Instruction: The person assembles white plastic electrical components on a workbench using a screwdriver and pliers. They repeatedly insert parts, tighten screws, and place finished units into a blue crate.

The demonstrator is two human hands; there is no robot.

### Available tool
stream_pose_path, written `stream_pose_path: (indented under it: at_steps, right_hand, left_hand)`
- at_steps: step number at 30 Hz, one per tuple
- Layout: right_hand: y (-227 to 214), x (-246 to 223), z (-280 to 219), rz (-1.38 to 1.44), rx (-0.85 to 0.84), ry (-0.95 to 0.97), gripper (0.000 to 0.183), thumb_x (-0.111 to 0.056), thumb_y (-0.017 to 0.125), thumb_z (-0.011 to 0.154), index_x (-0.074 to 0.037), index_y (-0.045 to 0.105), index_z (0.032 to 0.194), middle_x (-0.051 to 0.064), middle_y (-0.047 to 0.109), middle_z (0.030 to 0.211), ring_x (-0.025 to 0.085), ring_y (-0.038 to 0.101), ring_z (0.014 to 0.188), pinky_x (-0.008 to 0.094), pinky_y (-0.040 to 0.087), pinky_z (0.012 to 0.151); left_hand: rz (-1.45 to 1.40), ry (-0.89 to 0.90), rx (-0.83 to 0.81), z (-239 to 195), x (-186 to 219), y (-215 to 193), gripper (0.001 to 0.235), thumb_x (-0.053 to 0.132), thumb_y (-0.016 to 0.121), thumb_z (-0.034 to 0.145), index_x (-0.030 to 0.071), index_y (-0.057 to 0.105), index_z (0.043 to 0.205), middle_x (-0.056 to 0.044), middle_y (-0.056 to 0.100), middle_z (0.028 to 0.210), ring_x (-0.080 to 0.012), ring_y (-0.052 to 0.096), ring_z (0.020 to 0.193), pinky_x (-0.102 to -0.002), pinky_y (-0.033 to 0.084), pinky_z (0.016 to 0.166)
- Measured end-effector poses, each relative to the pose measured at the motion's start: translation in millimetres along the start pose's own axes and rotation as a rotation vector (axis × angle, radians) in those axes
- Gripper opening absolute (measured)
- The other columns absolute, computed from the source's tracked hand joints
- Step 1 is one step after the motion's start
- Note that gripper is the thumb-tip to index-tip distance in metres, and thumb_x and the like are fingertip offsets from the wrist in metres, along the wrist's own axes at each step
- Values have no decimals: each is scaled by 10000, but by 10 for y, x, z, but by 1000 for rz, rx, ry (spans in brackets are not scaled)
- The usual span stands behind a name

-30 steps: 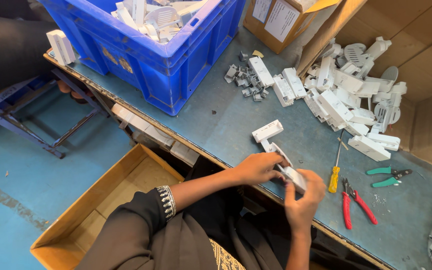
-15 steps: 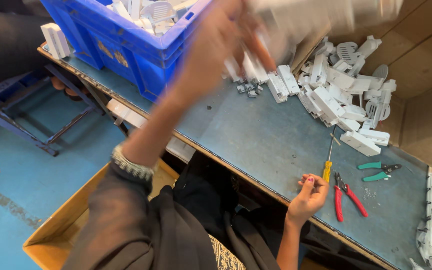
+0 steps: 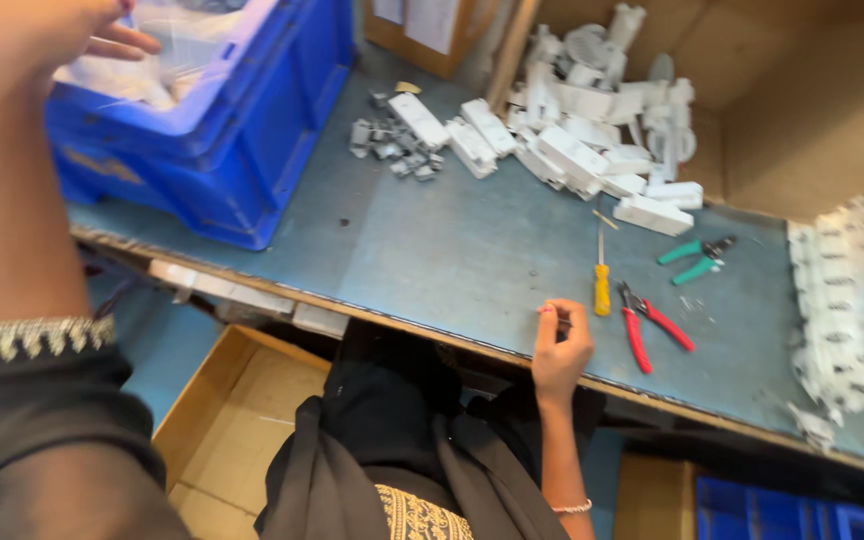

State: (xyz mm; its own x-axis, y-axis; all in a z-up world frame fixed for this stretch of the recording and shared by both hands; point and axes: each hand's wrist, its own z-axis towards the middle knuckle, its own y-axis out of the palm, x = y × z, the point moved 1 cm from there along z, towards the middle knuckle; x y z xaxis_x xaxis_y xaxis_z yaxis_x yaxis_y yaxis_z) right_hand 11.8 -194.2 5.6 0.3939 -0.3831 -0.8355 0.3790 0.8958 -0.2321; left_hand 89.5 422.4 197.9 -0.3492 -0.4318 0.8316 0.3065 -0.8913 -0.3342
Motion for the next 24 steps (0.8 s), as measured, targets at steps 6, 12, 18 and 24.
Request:
stream_pose_path:
  at_steps: [6, 12, 18, 24]
  right_hand:
    - [57, -49, 15, -30, 3, -28, 71, -60, 623, 983, 1, 656, 998, 65, 702, 852, 135, 667, 754, 280, 541, 719]
    - [102, -89, 31, -107, 20, -25, 61, -62, 641, 958, -3, 658, 961, 73, 675, 831, 139, 619, 670, 282, 503, 622]
    - [62, -76, 181, 41, -143, 154, 62, -82, 627, 948, -31, 660, 934, 40, 693, 801, 104, 629, 678, 277, 488, 615]
    - [-448, 458, 1544, -199, -22, -200, 114, -121, 627, 984, -31, 682, 942, 70, 706, 898, 181, 647, 825, 326, 508, 739]
  left_hand:
    - [277, 381, 320, -805, 1022, 1005, 176, -30, 524, 1107, -53, 588, 1270, -131, 699, 1148, -191, 705, 1021, -309, 571, 863]
    - [-47, 242, -265, -1297, 1423, 2605, 149, -16, 643, 960, 32, 705, 1086, -73, 745, 948, -122, 763, 795, -255, 611, 640]
    - [-583, -119, -482, -1558, 817, 4034, 167, 87, 563, 1016, 3, 672, 1111, -72, 729, 849, -89, 679, 673, -232, 505, 532]
    - [-401, -98, -502, -1902, 555, 4361, 163, 84, 579, 991, 11, 687, 1089, -64, 696, 750, -96, 624, 593, -250, 510, 565]
